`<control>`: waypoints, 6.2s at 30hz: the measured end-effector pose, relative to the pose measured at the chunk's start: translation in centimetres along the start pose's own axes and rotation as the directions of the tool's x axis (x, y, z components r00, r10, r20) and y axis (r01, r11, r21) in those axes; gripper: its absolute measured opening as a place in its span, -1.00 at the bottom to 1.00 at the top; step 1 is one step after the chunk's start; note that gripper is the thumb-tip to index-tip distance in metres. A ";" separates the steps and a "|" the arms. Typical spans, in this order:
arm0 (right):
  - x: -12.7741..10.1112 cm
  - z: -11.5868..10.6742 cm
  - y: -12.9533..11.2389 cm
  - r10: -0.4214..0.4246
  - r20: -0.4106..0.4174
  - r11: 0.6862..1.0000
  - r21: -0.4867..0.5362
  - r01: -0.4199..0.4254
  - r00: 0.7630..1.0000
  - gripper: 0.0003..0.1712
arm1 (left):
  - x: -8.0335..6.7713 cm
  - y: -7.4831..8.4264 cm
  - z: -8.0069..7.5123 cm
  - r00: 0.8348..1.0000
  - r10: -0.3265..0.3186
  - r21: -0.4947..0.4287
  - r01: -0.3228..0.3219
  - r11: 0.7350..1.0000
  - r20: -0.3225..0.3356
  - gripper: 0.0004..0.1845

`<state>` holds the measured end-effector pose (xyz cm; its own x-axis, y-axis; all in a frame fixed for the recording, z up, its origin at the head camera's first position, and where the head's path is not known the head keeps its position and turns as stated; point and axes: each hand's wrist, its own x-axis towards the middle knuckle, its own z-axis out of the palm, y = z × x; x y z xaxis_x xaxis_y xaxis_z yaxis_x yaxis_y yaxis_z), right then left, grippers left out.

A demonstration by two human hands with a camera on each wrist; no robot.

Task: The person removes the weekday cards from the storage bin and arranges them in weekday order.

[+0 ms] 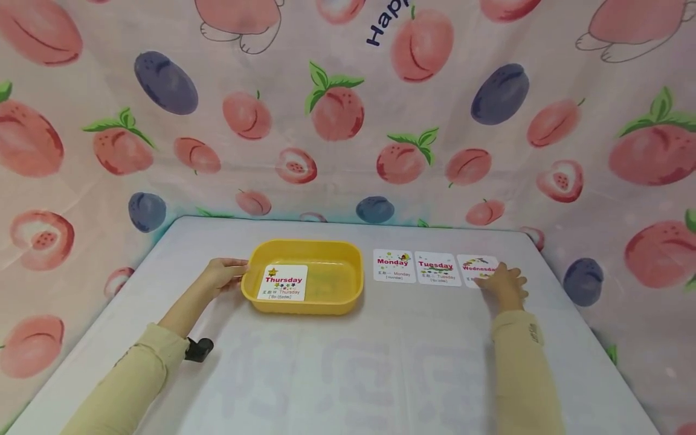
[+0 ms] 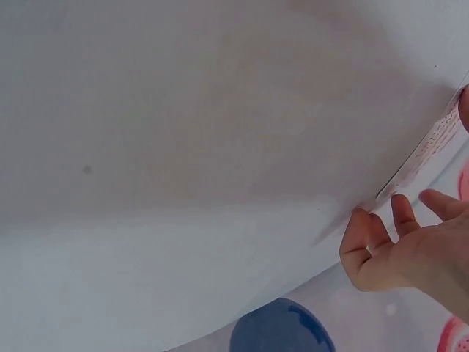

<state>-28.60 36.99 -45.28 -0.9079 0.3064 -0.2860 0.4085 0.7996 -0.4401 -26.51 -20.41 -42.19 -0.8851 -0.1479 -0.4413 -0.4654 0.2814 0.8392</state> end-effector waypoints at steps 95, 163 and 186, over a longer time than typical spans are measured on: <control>-12.9 12.0 -23.9 -0.549 -0.025 0.638 0.633 0.438 0.835 -0.70 | 0.2 -0.1 0.4 1.000 0.030 -0.008 -0.031 1.000 -0.006 -0.58; -12.9 18.4 -28.2 -0.336 0.201 0.761 0.634 0.139 0.920 -0.52 | 0.2 -0.3 0.5 0.999 0.031 -0.027 -0.032 0.999 -0.014 -0.59; -12.7 18.4 -28.2 -0.346 0.095 0.736 0.645 0.207 0.933 -0.59 | 0.1 -0.2 0.4 0.999 0.041 -0.040 -0.041 0.998 -0.002 -0.58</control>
<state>-26.84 1.07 -44.90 -0.9798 -0.0399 -0.1959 0.1733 0.3189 -0.9318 -26.54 -20.12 -42.50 -0.9035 -0.1382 -0.4057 -0.4281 0.2493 0.8686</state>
